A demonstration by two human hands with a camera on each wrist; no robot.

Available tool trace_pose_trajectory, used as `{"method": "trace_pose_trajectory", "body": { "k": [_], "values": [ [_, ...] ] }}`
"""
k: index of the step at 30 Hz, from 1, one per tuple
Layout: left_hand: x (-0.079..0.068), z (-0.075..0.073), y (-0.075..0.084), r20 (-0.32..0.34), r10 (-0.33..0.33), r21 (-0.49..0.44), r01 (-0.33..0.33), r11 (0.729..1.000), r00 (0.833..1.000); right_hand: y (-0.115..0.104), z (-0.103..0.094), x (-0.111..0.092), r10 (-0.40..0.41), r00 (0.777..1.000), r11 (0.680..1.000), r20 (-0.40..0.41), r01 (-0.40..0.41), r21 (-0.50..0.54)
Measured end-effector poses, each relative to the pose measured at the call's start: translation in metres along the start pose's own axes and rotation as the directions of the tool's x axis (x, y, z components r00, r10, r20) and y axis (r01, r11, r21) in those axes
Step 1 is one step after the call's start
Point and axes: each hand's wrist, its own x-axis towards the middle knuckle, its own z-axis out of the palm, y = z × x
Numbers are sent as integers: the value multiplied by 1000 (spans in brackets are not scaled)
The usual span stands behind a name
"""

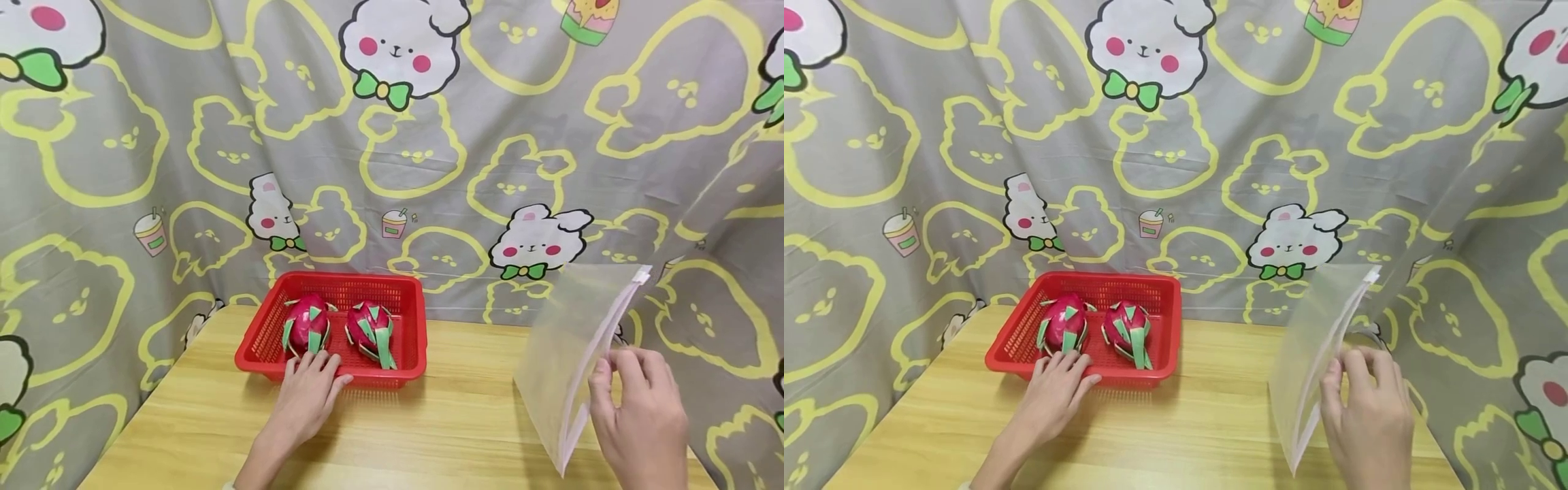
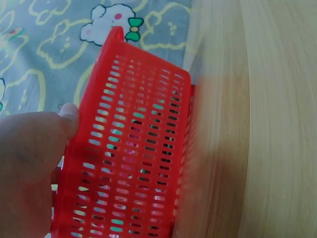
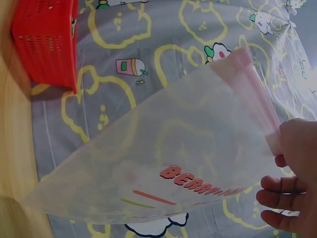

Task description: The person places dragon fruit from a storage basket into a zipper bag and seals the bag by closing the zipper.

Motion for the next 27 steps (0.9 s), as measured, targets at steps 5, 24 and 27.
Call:
{"method": "trace_pose_trajectory", "body": {
  "k": [5, 24, 27],
  "values": [
    [2, -5, 9, 18, 8, -25, -7, 1000, 1000, -1, 3, -3, -11, 1000, 1000, -21, 11, 14],
    [25, -29, 87, 2, 165, -362, -153, 919, 986, -10, 17, -3, -111, 987, 989, -119, 122, 87],
    [31, -34, 108, -29, 225, -412, -217, 885, 974, -10, 17, -3, -109, 986, 989, -129, 120, 87]
  ]
}}
